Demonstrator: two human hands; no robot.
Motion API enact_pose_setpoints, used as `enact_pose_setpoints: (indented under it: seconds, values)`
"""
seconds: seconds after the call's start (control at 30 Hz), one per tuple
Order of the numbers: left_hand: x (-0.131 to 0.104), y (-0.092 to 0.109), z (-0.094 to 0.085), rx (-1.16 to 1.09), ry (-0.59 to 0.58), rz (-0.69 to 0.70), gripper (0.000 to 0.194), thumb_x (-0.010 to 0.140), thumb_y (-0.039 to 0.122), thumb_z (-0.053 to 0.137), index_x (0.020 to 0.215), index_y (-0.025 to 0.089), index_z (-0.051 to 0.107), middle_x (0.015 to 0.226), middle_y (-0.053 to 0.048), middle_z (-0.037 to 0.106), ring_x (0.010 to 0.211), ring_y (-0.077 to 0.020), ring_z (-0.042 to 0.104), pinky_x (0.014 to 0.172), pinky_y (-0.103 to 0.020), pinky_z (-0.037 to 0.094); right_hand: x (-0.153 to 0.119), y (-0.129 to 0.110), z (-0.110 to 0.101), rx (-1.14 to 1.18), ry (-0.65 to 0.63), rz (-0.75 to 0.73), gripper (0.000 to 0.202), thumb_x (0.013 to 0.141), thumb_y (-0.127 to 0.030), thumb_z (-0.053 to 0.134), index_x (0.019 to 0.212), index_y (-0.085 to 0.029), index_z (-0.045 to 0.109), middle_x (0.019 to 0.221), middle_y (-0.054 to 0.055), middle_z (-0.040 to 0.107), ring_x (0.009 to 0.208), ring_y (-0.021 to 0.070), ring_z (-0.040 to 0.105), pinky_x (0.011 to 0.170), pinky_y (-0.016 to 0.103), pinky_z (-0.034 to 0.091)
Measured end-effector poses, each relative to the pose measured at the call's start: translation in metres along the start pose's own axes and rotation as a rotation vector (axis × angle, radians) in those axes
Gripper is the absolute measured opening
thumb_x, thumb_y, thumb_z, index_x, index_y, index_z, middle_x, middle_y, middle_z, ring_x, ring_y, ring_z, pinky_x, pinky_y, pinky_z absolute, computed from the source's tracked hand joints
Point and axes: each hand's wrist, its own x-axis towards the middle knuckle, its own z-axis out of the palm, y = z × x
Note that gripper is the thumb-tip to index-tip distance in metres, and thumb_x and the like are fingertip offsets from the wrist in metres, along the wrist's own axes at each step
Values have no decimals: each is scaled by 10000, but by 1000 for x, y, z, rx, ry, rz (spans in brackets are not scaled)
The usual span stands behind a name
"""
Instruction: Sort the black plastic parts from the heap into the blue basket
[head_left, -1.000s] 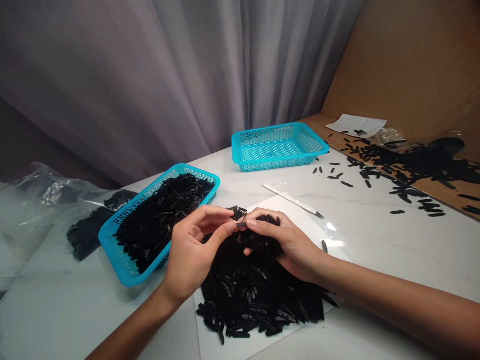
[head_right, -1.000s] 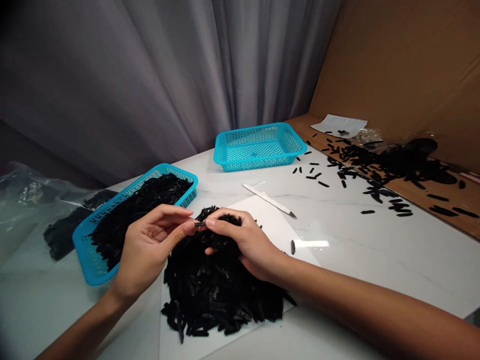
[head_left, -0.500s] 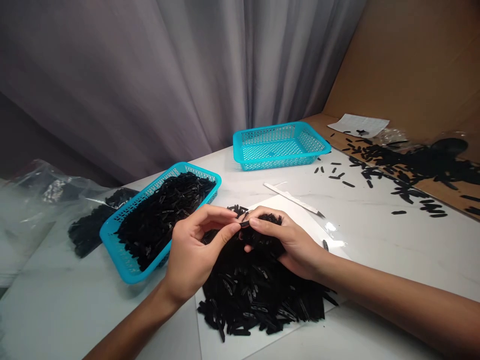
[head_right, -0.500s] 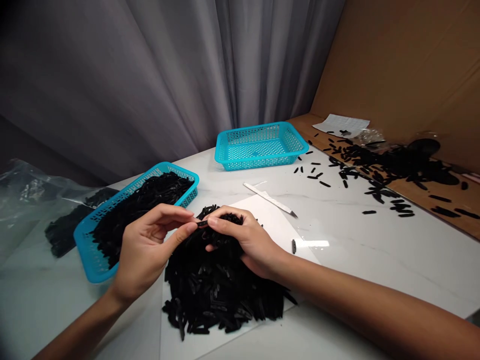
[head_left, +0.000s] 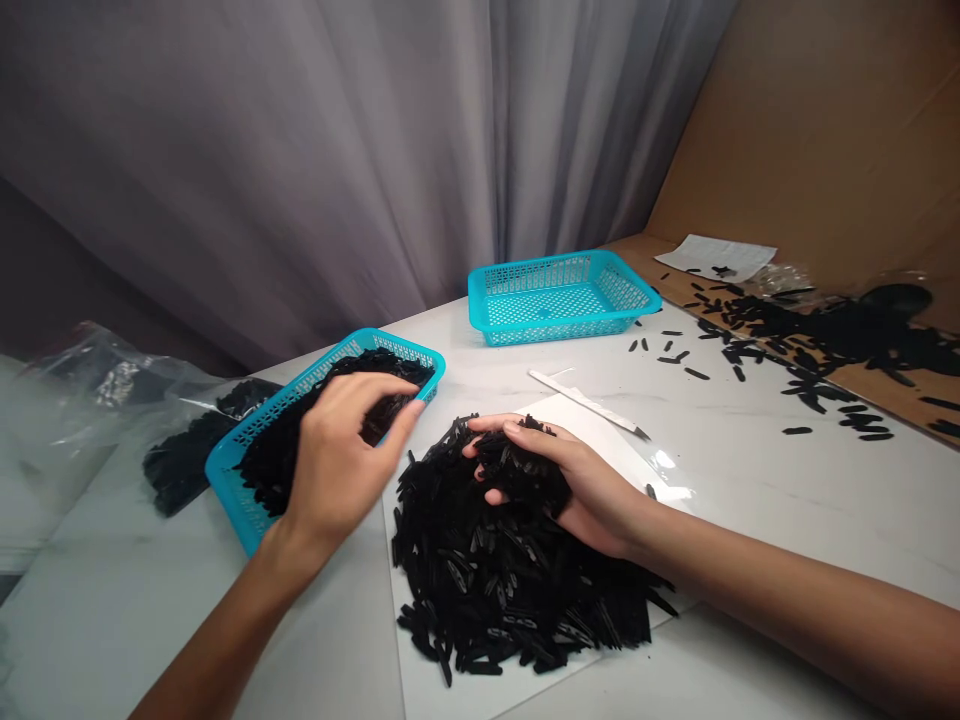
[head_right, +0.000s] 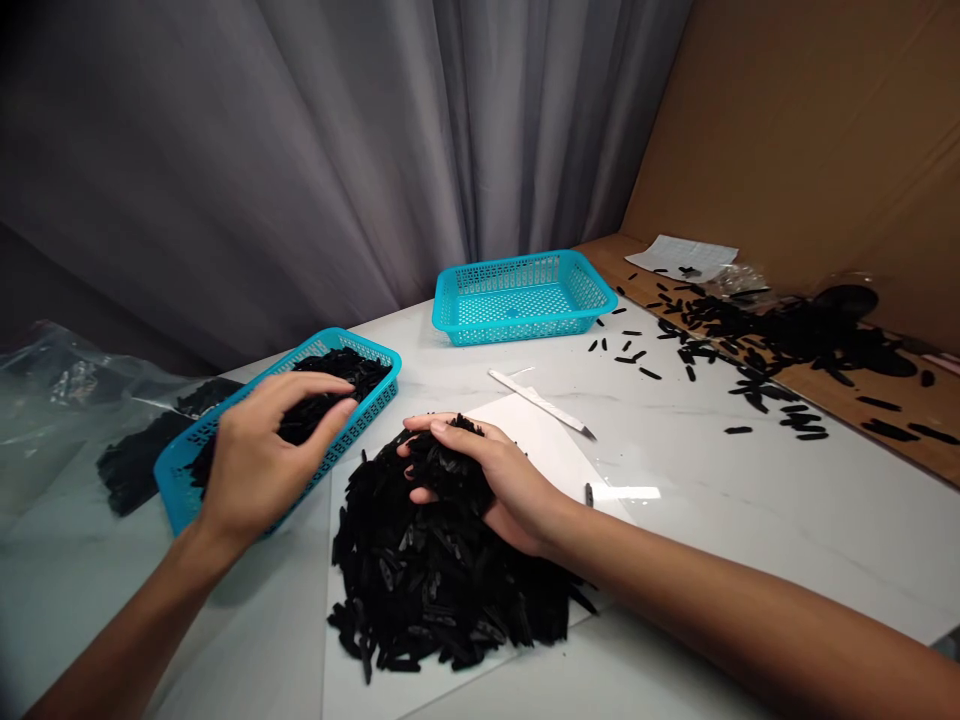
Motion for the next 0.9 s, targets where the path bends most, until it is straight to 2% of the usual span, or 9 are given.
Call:
enact_pose_setpoints:
  seconds: [0.07, 0.13, 0.27, 0.5, 0.63, 0.77, 0.83, 0.9]
  values:
    - [-6, 12, 6, -139, -156, 100, 104, 897, 247, 677, 992, 217, 705, 991, -33, 728, 946, -197, 659, 866, -327, 513, 1, 1, 0, 16, -12, -22, 278, 857, -371, 716, 1076, -204, 751, 1081, 90, 719, 902, 186, 667, 778, 316, 561]
    - [-13, 21, 13, -208, -237, 189, 124, 905, 211, 667, 1022, 212, 704, 1004, -38, 719, 935, -178, 650, 849, -313, 519, 1, 2, 0, 26, -24, -42, 267, 834, -320, 741, 1070, -196, 754, 1040, 84, 724, 892, 182, 661, 762, 320, 572]
    - [-20, 25, 23, -240, -199, 272, 139, 894, 136, 661, 1016, 192, 701, 987, -48, 720, 911, -167, 640, 845, -319, 519, 1, 2, 2, 29, -49, -37, 288, 814, -268, 757, 1093, -192, 751, 993, 70, 727, 859, 168, 662, 753, 317, 583]
    - [-21, 25, 23, -272, -166, 262, 115, 871, 103, 655, 916, 206, 681, 904, -27, 726, 863, -175, 663, 822, -334, 521, 1, 3, 1, 11, -45, -27, 265, 814, -312, 765, 1053, -199, 745, 886, 41, 722, 779, 147, 672, 754, 294, 570]
    - [-21, 26, 23, -279, -251, 241, 167, 908, 125, 616, 1038, 214, 670, 1014, -50, 724, 935, -185, 651, 863, -343, 518, 1, 3, 2, 11, -42, -42, 296, 792, -304, 780, 1064, -196, 739, 949, 54, 733, 768, 147, 668, 727, 297, 571]
    - [-19, 27, 20, -283, -347, 190, 126, 901, 122, 606, 985, 199, 659, 985, -48, 712, 928, -186, 636, 846, -337, 516, 0, 2, 5, -10, -58, -24, 299, 785, -299, 776, 1058, -183, 740, 1007, 66, 727, 764, 145, 667, 697, 281, 561]
    - [-18, 27, 18, -292, -363, 162, 108, 891, 127, 617, 965, 194, 659, 963, -46, 712, 918, -186, 636, 832, -331, 516, -1, 2, 5, -20, -57, -33, 287, 782, -301, 779, 1039, -180, 743, 990, 63, 722, 776, 146, 664, 701, 282, 563]
    - [-18, 26, 16, -293, -328, 145, 97, 897, 139, 617, 954, 198, 668, 933, -39, 718, 874, -175, 640, 800, -316, 517, -1, 2, 6, -25, -37, -43, 273, 787, -304, 776, 1030, -184, 741, 930, 49, 711, 777, 145, 656, 713, 286, 570]
